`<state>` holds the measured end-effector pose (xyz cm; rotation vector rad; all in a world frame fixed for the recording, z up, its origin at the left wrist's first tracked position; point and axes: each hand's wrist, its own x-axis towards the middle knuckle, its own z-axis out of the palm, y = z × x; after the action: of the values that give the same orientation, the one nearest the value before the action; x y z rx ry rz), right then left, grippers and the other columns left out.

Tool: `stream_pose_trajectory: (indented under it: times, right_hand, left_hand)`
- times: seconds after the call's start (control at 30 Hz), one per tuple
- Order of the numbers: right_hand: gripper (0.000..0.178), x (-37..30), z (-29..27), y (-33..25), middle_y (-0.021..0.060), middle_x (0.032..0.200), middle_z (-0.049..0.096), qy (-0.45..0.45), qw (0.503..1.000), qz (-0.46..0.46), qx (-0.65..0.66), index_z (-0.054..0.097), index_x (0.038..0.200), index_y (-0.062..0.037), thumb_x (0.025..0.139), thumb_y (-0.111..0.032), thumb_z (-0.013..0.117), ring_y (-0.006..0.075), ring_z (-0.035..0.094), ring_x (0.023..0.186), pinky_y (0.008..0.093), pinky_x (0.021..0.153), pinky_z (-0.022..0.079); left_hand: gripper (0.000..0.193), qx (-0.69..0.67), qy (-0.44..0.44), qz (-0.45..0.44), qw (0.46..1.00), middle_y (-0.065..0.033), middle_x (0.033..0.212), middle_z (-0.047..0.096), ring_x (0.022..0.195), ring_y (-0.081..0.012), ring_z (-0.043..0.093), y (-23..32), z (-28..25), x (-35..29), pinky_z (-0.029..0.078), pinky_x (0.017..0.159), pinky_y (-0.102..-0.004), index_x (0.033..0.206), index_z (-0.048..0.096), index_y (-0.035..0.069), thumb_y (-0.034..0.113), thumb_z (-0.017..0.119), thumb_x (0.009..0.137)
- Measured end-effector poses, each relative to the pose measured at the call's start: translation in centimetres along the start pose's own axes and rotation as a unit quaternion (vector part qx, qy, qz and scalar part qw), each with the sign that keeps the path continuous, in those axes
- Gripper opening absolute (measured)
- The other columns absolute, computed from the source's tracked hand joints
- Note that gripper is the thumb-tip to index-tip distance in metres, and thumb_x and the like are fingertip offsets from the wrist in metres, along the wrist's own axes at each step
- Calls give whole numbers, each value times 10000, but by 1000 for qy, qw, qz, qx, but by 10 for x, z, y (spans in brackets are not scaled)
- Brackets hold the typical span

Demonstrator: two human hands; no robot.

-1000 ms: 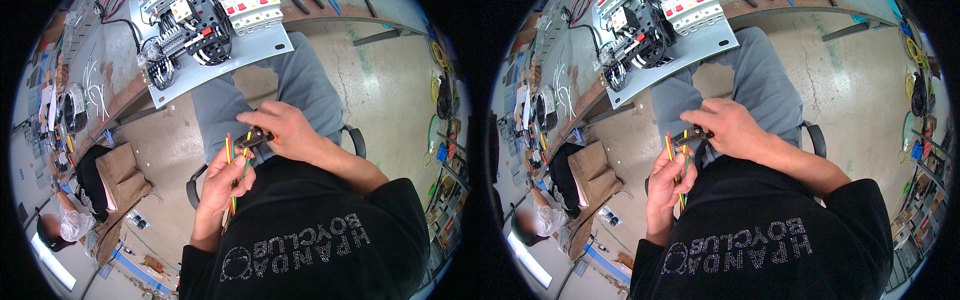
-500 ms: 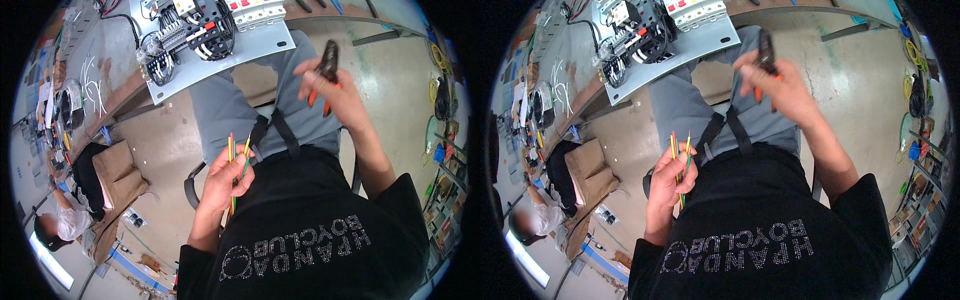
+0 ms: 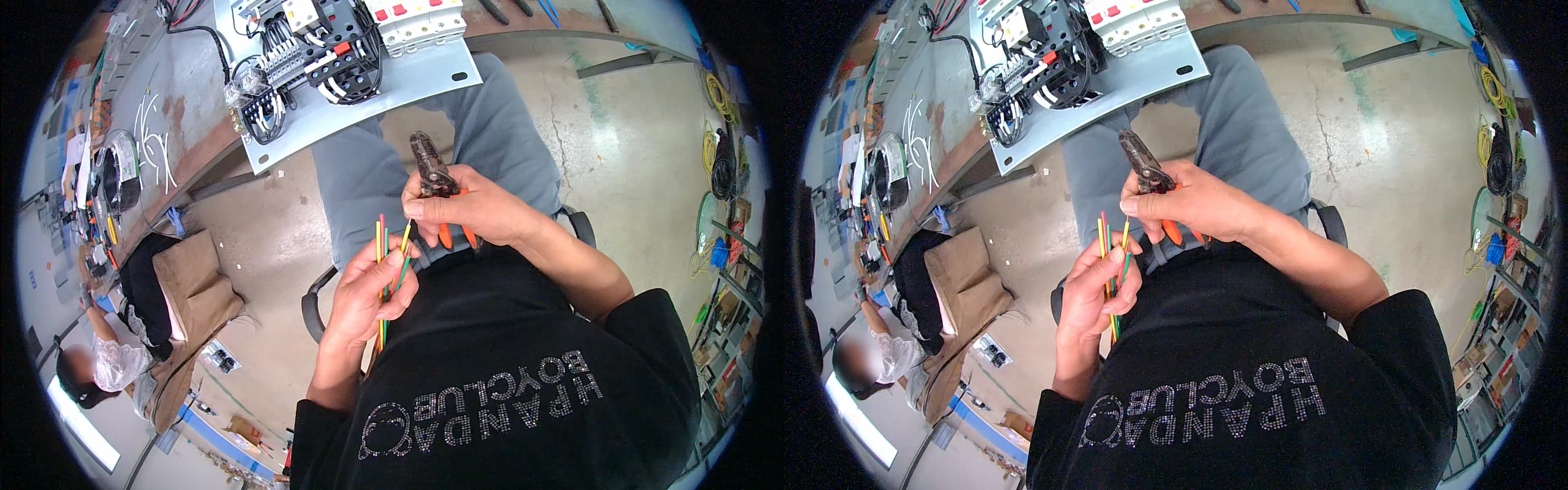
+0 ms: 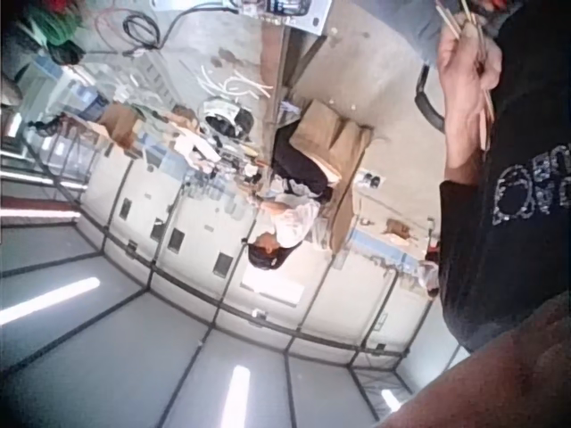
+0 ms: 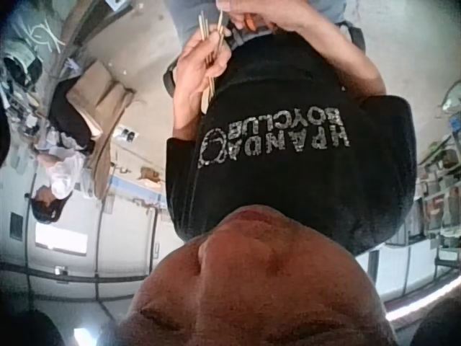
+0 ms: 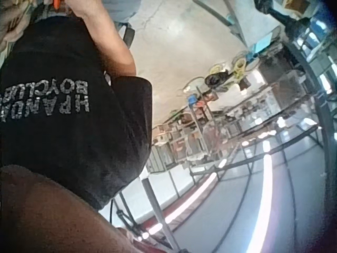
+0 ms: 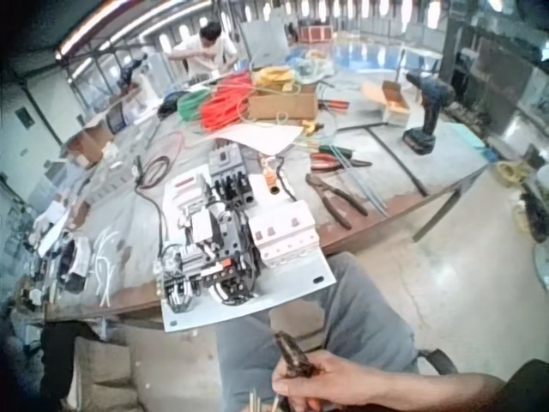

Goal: The person measures and cuts multiple colored wires, then strips their ends using wire cutters. The person holds the prepared wires together and appears to prepare them for connection to an electrical panel on the workbench.

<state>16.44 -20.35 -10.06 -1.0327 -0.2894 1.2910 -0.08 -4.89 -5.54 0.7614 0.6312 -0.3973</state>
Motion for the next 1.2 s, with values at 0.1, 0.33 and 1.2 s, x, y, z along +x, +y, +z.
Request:
stream_pose_trajectory:
  times: [0.1,0.33,1.2]
  right_hand:
    - [221,-2,-2,-3,28,734,647,-21,999,44,-14,650,979,-34,975,-252,685,88,597,652,248,573,462]
    - [193,-2,9,-13,45,791,680,-59,994,88,-34,668,1025,-19,955,-197,692,100,608,640,246,584,473]
    - [478,-12,6,-10,117,1057,694,92,801,-193,-559,605,1341,-83,894,-224,695,338,634,984,444,885,506]
  left_hand:
    - [291,13,-4,-11,1000,-68,605,515,375,-64,316,-2,0,3,264,370,-226,1153,577,-2,252,451,1090]
    - [328,54,3,-18,998,-50,608,524,386,-64,328,-3,3,2,255,375,-222,1121,603,-3,281,442,1098]
    - [477,46,-8,39,998,-70,613,514,420,-79,346,5,11,-5,270,387,-215,1533,394,76,232,456,1087]
